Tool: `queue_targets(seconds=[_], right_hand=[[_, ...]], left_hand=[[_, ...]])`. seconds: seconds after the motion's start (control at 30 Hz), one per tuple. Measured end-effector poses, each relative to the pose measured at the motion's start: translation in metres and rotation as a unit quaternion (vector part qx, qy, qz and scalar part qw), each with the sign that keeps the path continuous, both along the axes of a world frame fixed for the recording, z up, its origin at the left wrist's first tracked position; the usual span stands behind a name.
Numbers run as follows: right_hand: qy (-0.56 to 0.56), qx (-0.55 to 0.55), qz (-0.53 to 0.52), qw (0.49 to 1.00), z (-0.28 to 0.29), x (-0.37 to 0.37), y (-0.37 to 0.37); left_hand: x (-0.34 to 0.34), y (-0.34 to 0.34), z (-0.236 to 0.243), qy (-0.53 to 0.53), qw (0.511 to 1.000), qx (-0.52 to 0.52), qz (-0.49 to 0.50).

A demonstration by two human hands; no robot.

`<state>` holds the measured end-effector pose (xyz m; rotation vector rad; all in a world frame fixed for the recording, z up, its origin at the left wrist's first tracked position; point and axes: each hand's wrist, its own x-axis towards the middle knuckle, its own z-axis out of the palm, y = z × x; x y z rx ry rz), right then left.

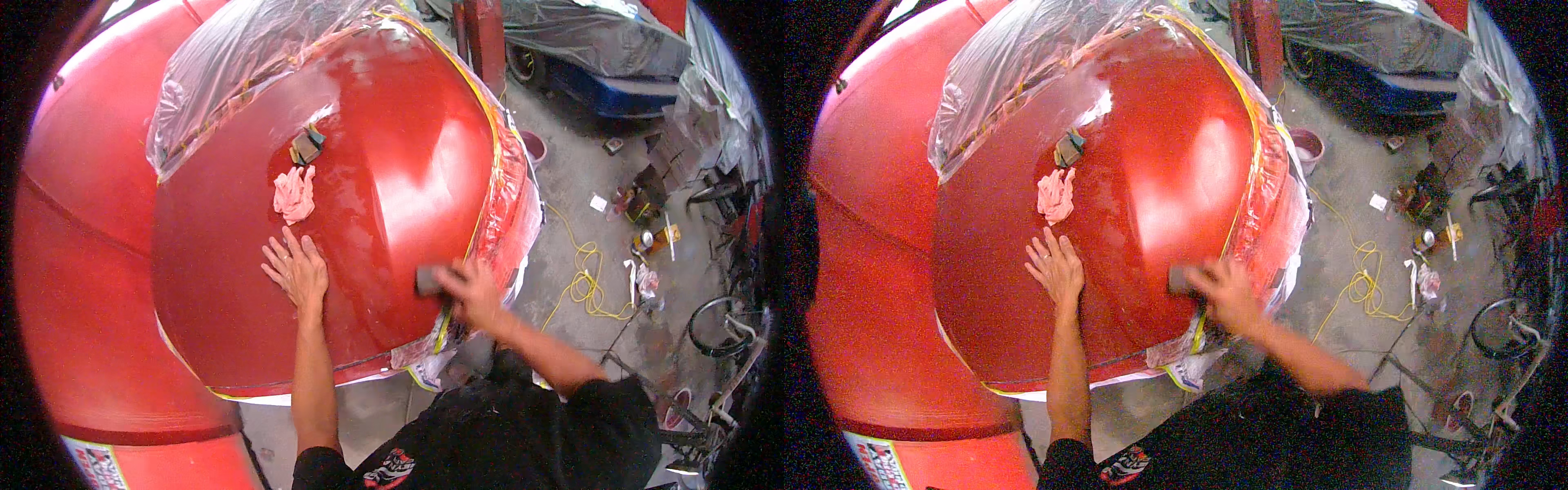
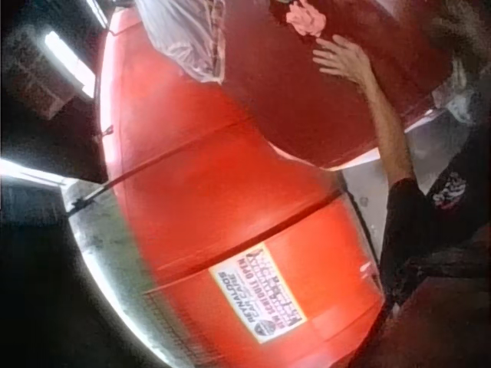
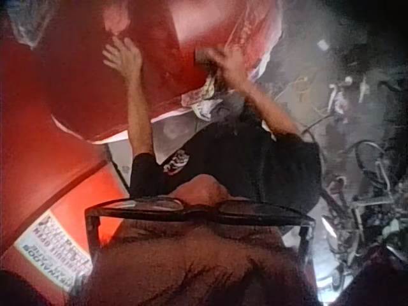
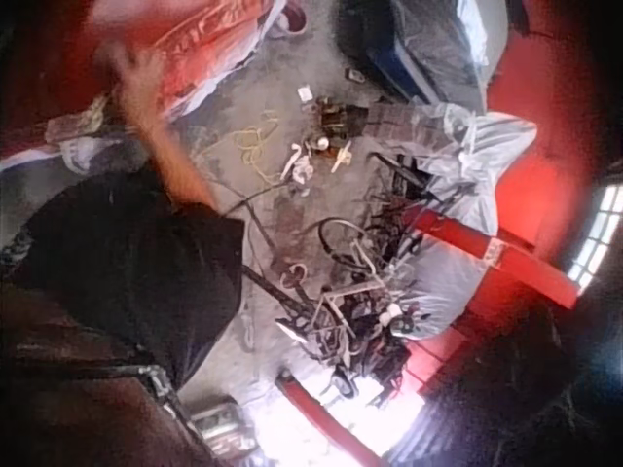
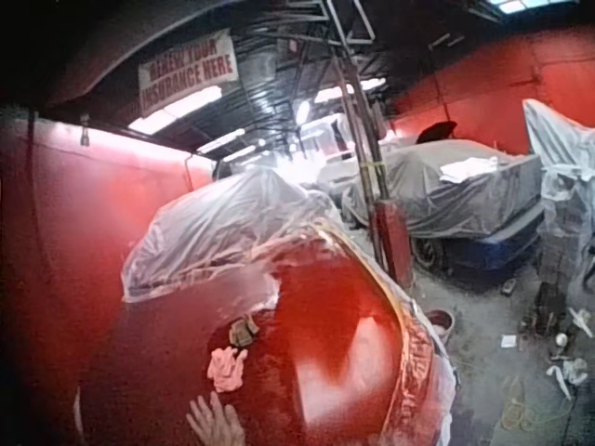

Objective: The person sands the surface of a red car hood using a sanding block and a pink cloth. They repeatedly wipe the hood, sand different sections, and occasionally dip the sanding block into a bucket of water. The hood is partially covered with plastic sheeting and masking tape.

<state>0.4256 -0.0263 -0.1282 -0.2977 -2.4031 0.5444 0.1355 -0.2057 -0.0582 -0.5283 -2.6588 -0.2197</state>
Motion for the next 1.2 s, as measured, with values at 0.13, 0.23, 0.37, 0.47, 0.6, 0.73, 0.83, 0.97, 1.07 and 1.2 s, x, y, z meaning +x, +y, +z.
queue_targets(seconds=[0.13,0.23,0.37,0.47,0.6,0.73,0.83,0.97,1.07,1.2], right_hand=[[-0.047,-0.047,0.095,0.993,-0.015,0.043,-0.068],[0.014,-0.027,0.073,0.997,0.017,0.032,-0.037],[0.119,0.028,-0.021,0.992,0.072,-0.016,0.029],[0.12,0.015,-0.093,0.988,0.105,-0.064,0.095],[0.18,0.059,-0.139,0.972,0.123,-0.137,0.193],[0.108,0.121,-0.112,0.98,0.122,-0.213,0.271],[-0.011,0.132,-0.042,0.99,0.13,-0.273,0.299],[-0.074,0.156,-0.006,0.985,0.129,-0.346,0.296],[-0.098,0.159,0.0,0.982,0.134,-0.372,0.291],[-0.109,0.083,0.047,0.989,0.134,-0.355,0.28]], left_hand=[[0.002,-0.002,0.001,0.016,1.0,0.009,-0.014],[0.004,-0.004,-0.004,0.018,0.999,0.023,-0.028],[0.002,-0.007,-0.004,0.005,0.999,0.039,-0.02],[0.001,-0.005,0.001,0.0,1.0,0.03,-0.007],[-0.001,-0.007,0.002,-0.004,1.0,-0.005,0.013],[0.003,0.001,0.013,-0.066,0.997,0.003,0.027],[0.0,0.003,0.01,-0.066,0.997,-0.006,0.032],[-0.001,-0.001,0.008,-0.053,0.998,-0.007,0.03],[0.003,0.002,0.018,-0.06,0.998,-0.012,0.03],[0.003,0.002,0.017,-0.056,0.998,-0.011,0.017]])
